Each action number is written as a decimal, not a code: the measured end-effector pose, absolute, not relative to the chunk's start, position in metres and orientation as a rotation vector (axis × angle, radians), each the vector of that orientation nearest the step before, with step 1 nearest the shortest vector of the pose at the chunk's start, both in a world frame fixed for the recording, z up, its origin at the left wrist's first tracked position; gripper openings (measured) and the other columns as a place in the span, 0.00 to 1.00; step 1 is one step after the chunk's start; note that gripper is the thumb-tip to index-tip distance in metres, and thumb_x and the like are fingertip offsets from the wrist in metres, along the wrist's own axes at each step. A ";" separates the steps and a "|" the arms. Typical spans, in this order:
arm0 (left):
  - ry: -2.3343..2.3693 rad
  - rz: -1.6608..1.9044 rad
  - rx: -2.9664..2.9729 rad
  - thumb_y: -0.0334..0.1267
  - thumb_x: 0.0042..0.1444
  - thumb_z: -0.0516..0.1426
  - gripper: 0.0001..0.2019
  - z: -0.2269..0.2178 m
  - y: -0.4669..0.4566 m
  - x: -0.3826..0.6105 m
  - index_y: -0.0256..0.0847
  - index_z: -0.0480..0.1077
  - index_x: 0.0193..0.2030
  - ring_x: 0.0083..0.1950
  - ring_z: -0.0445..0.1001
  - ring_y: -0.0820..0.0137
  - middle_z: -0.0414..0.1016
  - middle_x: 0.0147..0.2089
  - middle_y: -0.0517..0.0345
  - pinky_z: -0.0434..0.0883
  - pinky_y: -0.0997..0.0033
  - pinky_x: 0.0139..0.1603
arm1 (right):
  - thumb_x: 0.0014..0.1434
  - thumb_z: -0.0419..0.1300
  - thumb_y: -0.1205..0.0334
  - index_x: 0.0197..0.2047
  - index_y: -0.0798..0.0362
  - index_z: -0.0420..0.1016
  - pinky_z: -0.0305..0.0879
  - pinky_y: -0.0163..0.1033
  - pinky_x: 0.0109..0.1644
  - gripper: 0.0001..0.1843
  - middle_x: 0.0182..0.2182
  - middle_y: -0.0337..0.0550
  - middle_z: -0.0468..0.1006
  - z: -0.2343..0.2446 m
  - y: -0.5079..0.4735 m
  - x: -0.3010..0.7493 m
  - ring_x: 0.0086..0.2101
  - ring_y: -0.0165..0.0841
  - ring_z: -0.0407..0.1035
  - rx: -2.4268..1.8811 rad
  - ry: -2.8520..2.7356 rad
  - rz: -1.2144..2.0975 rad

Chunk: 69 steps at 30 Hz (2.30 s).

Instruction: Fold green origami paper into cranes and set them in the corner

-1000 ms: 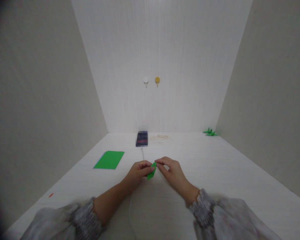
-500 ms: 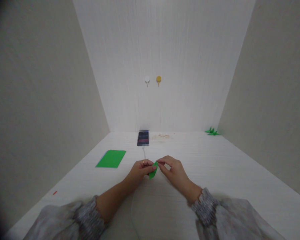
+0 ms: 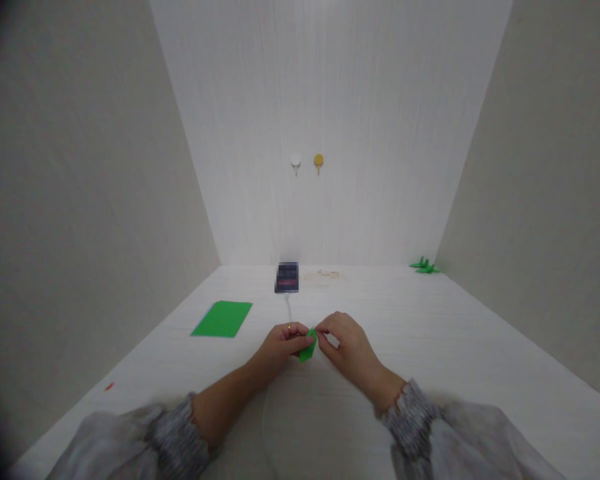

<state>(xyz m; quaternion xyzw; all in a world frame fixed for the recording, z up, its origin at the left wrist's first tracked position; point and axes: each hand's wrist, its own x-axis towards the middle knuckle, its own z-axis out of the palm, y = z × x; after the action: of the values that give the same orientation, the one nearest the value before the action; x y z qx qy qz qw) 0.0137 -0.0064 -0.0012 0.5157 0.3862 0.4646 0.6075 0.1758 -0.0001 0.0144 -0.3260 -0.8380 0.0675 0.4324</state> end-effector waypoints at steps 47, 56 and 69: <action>0.966 1.470 2.093 0.33 0.52 0.52 0.05 0.004 -0.010 0.007 0.37 0.68 0.30 0.35 0.65 0.72 0.66 0.31 0.55 0.63 0.71 0.37 | 0.51 0.55 0.60 0.24 0.55 0.71 0.59 0.34 0.31 0.10 0.22 0.39 0.70 0.018 -0.003 0.172 0.26 0.29 0.63 -0.909 -1.770 0.977; 0.965 1.381 2.288 0.31 0.54 0.49 0.07 0.005 -0.013 0.006 0.38 0.68 0.32 0.35 0.65 0.72 0.66 0.32 0.54 0.64 0.72 0.35 | 0.48 0.57 0.59 0.22 0.56 0.71 0.56 0.33 0.30 0.09 0.20 0.37 0.69 0.015 -0.002 0.168 0.24 0.27 0.61 -0.906 -1.701 1.203; 0.992 1.306 2.305 0.30 0.54 0.49 0.07 0.002 -0.014 0.005 0.38 0.68 0.31 0.35 0.65 0.72 0.66 0.32 0.55 0.63 0.72 0.37 | 0.47 0.57 0.60 0.23 0.56 0.69 0.55 0.32 0.28 0.08 0.19 0.36 0.67 0.014 0.000 0.171 0.22 0.26 0.60 -0.863 -1.767 1.288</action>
<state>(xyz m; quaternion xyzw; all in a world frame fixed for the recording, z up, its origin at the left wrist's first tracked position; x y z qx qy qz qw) 0.0048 -0.0143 0.0017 0.8048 0.3465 0.4560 0.1556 0.1709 0.0000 0.0136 -0.3387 -0.6938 0.5055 0.3852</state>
